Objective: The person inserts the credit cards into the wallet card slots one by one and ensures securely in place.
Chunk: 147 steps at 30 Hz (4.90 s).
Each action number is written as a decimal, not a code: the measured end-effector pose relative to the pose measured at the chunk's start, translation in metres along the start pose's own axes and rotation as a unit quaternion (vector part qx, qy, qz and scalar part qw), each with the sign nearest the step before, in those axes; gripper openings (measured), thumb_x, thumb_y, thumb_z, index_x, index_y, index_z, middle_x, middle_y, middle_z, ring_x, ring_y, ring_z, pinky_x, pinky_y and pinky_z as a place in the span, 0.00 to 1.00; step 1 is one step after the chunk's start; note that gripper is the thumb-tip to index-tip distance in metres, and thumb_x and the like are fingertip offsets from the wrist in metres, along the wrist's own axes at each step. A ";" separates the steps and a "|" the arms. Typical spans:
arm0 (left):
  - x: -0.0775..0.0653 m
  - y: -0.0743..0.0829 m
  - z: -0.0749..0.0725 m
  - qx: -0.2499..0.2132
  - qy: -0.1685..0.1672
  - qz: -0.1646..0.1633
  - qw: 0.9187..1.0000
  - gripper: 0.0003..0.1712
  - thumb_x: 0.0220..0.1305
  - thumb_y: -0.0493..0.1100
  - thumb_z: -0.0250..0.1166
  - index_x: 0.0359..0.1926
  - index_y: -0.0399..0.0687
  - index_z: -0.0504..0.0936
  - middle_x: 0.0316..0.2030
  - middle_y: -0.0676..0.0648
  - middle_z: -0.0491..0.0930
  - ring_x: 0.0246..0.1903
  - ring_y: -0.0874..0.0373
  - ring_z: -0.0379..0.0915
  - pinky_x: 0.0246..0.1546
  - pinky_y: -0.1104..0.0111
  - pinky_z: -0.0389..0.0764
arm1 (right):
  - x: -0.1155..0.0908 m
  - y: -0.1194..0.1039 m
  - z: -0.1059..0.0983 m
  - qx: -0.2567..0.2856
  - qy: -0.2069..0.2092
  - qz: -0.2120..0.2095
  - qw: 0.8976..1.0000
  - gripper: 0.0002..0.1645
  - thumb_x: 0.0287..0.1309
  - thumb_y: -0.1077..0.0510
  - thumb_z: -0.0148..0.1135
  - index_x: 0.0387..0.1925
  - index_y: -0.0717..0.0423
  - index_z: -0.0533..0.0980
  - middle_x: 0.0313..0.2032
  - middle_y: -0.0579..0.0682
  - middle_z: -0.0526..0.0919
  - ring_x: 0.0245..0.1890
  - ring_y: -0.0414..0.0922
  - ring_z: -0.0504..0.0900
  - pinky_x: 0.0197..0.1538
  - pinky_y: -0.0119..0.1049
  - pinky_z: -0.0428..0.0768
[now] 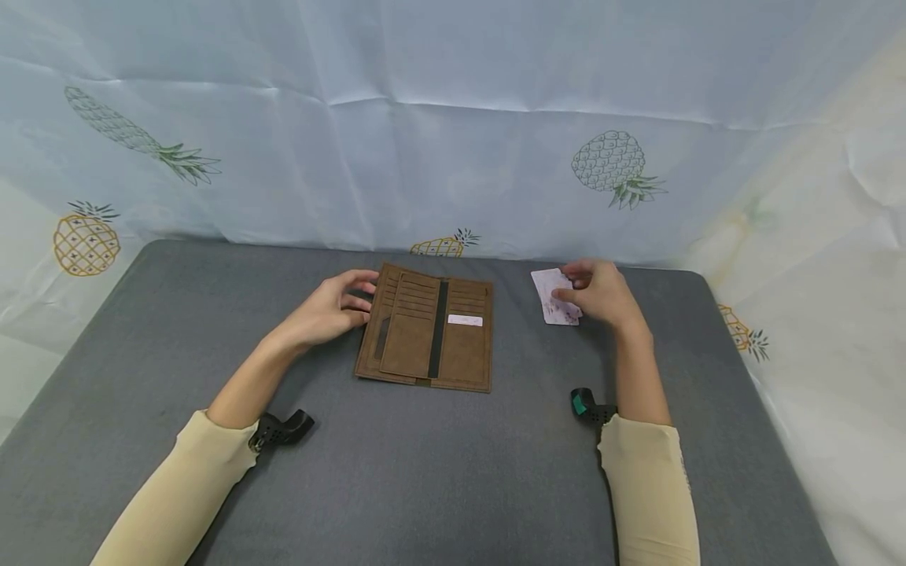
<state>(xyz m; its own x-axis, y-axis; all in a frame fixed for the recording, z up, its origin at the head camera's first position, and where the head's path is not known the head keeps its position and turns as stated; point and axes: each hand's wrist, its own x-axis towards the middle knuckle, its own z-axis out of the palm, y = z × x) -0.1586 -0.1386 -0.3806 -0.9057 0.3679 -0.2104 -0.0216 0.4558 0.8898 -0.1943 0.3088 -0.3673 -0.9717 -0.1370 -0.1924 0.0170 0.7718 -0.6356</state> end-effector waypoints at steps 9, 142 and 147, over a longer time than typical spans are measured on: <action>0.000 0.000 0.000 -0.005 -0.001 -0.001 1.000 0.40 0.74 0.27 0.57 0.84 0.42 0.60 0.73 0.34 0.69 0.63 0.39 0.78 0.57 0.57 0.84 | 0.001 0.005 0.000 -0.018 -0.010 0.018 1.000 0.38 0.70 0.53 0.73 0.71 0.72 0.73 0.68 0.74 0.77 0.65 0.66 0.77 0.63 0.56 0.79; 0.004 -0.007 0.007 0.004 -0.006 0.013 1.000 0.41 0.74 0.27 0.58 0.84 0.39 0.58 0.72 0.30 0.68 0.62 0.38 0.78 0.53 0.62 0.81 | -0.009 -0.042 0.018 0.146 0.076 -0.040 0.986 0.25 0.76 0.59 0.65 0.67 0.65 0.70 0.45 0.63 0.91 0.37 0.41 0.89 0.49 0.43 0.90; 0.003 -0.007 0.007 0.005 -0.006 0.013 1.000 0.41 0.74 0.27 0.58 0.84 0.39 0.58 0.72 0.31 0.68 0.62 0.38 0.78 0.53 0.62 0.81 | -0.009 -0.042 0.020 0.143 0.078 -0.044 0.986 0.26 0.76 0.59 0.65 0.67 0.66 0.70 0.46 0.66 0.91 0.37 0.43 0.89 0.48 0.42 0.90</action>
<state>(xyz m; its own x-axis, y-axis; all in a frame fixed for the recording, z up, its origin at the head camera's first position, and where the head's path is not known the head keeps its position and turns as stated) -0.1584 -0.1344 -0.3900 -0.9006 0.3897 -0.1926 0.0059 0.4540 0.8910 -0.1821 0.2657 -0.3539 -0.9965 -0.0803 -0.0245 -0.0239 0.5509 -0.8342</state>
